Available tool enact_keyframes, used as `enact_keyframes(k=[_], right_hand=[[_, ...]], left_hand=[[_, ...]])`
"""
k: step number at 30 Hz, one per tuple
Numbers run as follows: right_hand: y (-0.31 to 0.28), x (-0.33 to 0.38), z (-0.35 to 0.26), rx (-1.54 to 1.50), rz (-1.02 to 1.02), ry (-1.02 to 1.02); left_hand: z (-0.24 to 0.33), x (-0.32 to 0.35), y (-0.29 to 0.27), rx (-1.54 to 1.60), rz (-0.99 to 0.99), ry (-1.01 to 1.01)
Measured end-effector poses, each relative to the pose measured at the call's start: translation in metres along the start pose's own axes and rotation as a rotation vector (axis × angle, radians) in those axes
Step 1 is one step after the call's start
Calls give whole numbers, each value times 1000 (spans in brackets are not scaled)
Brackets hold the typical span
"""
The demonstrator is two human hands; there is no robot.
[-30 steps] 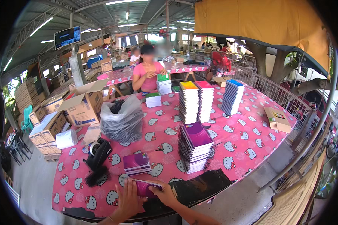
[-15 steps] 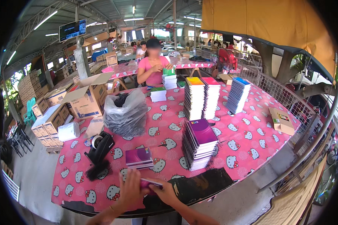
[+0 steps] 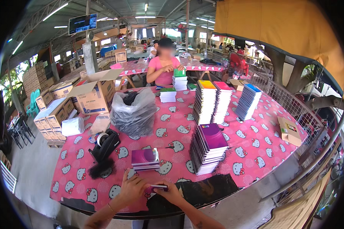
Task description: The person picks up paper products from a stack, folds them, and applies tape using a dispenser before placing them into a new stack.
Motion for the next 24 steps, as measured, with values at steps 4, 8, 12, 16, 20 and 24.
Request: enact_keyframes(k=[4, 8, 12, 16, 20, 24], right_hand=[[11, 4, 13, -131, -22, 6], [11, 4, 24, 52, -37, 57], [14, 8, 14, 132, -71, 65], [7, 13, 14, 109, 21, 133], [13, 8, -15, 155, 52, 44], [24, 8, 20, 166, -43, 63]], left_hand=[[6, 1, -2, 60, 123, 120], [4, -5, 2, 15, 69, 119], [1, 2, 18, 4, -13, 66], [29, 6, 15, -138, 43, -3], [35, 32, 31, 47, 58, -64], [21, -5, 7, -46, -3, -64]])
Point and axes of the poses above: each hand's wrist, its own x-axis away from the middle knuckle, its own y-axis out of the palm, z = x × y, the point moved 10 cm from there along -x, towards the middle knuckle, and after that the axes turned 4 degrees about y, right-handed, at the moved point
